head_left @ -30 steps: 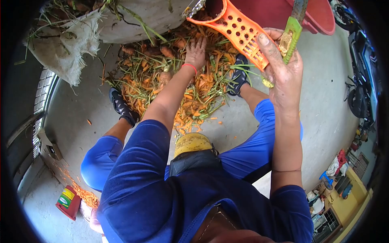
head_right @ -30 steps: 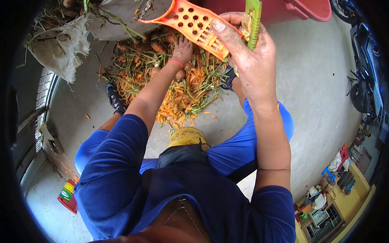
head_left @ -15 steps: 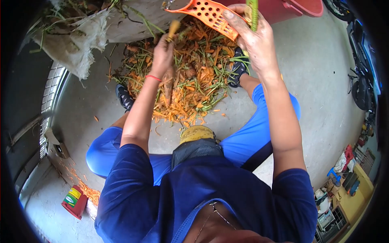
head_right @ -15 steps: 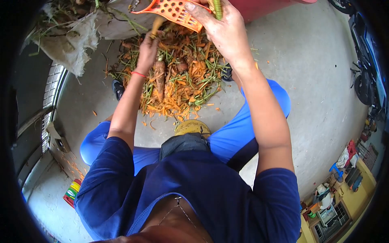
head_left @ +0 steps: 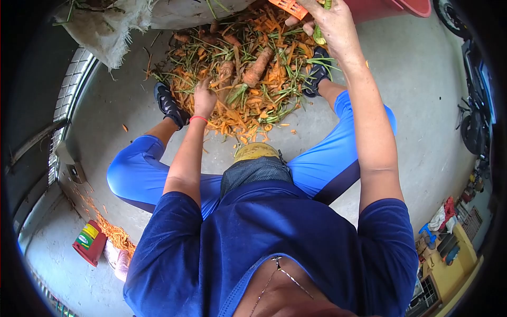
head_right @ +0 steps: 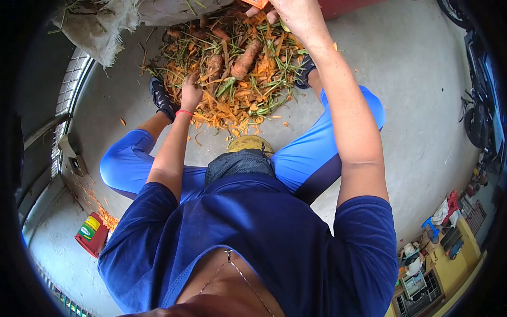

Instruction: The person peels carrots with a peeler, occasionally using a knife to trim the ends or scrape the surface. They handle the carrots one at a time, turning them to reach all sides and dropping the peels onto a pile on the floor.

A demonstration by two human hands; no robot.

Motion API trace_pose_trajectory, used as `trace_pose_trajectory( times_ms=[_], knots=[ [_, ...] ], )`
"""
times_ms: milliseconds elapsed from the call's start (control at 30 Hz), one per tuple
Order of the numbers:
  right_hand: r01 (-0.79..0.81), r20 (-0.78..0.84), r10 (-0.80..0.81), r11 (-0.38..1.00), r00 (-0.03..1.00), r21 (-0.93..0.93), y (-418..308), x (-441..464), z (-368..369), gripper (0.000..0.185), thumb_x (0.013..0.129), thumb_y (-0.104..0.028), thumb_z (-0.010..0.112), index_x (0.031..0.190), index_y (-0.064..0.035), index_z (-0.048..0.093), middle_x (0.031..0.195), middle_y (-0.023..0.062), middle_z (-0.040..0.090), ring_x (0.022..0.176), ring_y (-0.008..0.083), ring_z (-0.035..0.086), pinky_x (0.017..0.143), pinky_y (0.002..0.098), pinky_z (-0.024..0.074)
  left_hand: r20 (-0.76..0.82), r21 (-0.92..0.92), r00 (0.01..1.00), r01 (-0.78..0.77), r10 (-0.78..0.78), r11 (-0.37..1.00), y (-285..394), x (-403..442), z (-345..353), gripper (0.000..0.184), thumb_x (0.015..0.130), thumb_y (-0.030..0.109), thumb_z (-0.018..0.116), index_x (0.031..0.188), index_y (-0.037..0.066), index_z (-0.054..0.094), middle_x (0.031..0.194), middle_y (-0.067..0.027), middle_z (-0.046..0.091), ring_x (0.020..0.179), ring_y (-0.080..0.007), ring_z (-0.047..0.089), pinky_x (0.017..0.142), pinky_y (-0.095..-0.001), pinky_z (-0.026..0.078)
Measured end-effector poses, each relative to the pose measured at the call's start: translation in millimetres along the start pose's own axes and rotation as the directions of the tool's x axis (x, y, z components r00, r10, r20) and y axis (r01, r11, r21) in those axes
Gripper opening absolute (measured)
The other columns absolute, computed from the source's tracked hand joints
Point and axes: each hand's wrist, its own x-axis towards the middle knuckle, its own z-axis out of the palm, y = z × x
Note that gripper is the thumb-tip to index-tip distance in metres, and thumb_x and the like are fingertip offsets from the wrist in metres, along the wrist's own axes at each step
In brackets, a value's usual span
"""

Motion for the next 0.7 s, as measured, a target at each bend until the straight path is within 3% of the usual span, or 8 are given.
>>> trace_pose_trajectory(
  times_ms=[33,100,167,267,333,400,500,700],
  knots=[
    [0.016,0.002,-0.016,1.000,1.000,0.020,1,0,2,0.027,0.088,-0.025,0.064,0.104,-0.0063,0.054,0.079,0.0023,0.061,0.051,0.0083,0.059,0.037,0.0161,0.0371,-0.071,0.223,0.986,-0.135,0.154,0.965,10,0,2,0.036,0.081,0.001,0.051,0.117,0.002,0.056,0.117,-0.0218,0.055,0.105,-0.0381,0.052,0.091,-0.0404,0.044],
    [-0.007,0.036,0.008,1.000,0.999,-0.016,4,4,0,0.028,0.087,-0.024,0.066,0.106,-0.0067,0.055,0.081,0.0014,0.062,0.050,0.0058,0.056,0.038,0.0154,0.0379,-0.021,-0.067,0.999,-0.051,0.050,0.996,24,3,26,0.032,0.082,0.007,0.053,0.113,0.000,0.057,0.111,-0.0243,0.056,0.108,-0.0401,0.050,0.095,-0.0438,0.040],
    [-0.019,0.063,0.020,1.000,0.998,-0.024,-2,0,2,0.029,0.087,-0.024,0.066,0.107,-0.0068,0.056,0.081,0.0004,0.062,0.050,0.0047,0.055,0.038,0.0149,0.0379,0.044,0.072,0.980,-0.197,0.194,0.978,24,3,67,0.034,0.086,0.010,0.056,0.119,0.005,0.051,0.113,-0.0205,0.056,0.108,-0.0372,0.051,0.092,-0.0440,0.042],
    [-0.040,0.124,0.038,0.999,0.992,0.014,5,2,-5,0.024,0.090,-0.019,0.062,0.109,-0.0062,0.056,0.095,0.0026,0.061,0.077,0.0071,0.059,0.050,0.0174,0.0477,0.196,0.486,0.975,-0.008,-0.100,0.874,54,2,91,0.044,0.086,0.014,0.058,0.125,0.000,0.043,0.121,-0.0212,0.052,0.115,-0.0352,0.049,0.096,-0.0425,0.041],
    [-0.031,0.154,0.008,0.989,0.988,0.147,15,5,-11,0.023,0.091,-0.016,0.059,0.111,-0.0055,0.054,0.106,0.0043,0.058,0.094,0.0110,0.057,0.060,0.0228,0.0539,0.281,0.521,0.920,0.094,-0.274,0.848,49,22,109,0.050,0.087,0.020,0.057,0.127,-0.004,0.039,0.125,-0.0216,0.050,0.118,-0.0352,0.047,0.099,-0.0426,0.038],
    [-0.021,0.099,0.001,0.980,0.995,0.197,21,11,-16,0.024,0.091,-0.016,0.059,0.113,-0.0055,0.053,0.105,0.0042,0.058,0.093,0.0119,0.058,0.060,0.0242,0.0547,0.240,0.516,0.915,0.162,-0.323,0.841,50,33,116,0.043,0.086,0.026,0.057,0.116,-0.004,0.046,0.120,-0.0197,0.053,0.119,-0.0354,0.045,0.098,-0.0468,0.037],
    [0.005,0.036,-0.014,0.969,0.999,0.245,19,16,-18,0.023,0.092,-0.017,0.057,0.112,-0.0058,0.051,0.101,0.0052,0.058,0.086,0.0134,0.060,0.055,0.0258,0.0554,0.264,0.349,0.829,0.395,-0.493,0.850,72,42,98,0.057,0.087,0.030,0.053,0.128,-0.005,0.036,0.129,-0.0230,0.046,0.120,-0.0395,0.043,0.100,-0.0445,0.037],
    [-0.092,0.016,0.090,0.986,0.996,0.140,14,16,-23,0.023,0.091,-0.019,0.059,0.109,-0.0074,0.048,0.079,0.0016,0.054,0.051,0.0083,0.050,0.040,0.0178,0.0387,0.351,0.119,0.863,0.344,-0.364,0.931,88,51,66,0.055,0.085,0.038,0.054,0.116,-0.007,0.050,0.103,-0.0264,0.062,0.092,-0.0382,0.061,0.082,-0.0425,0.047]
  ],
)
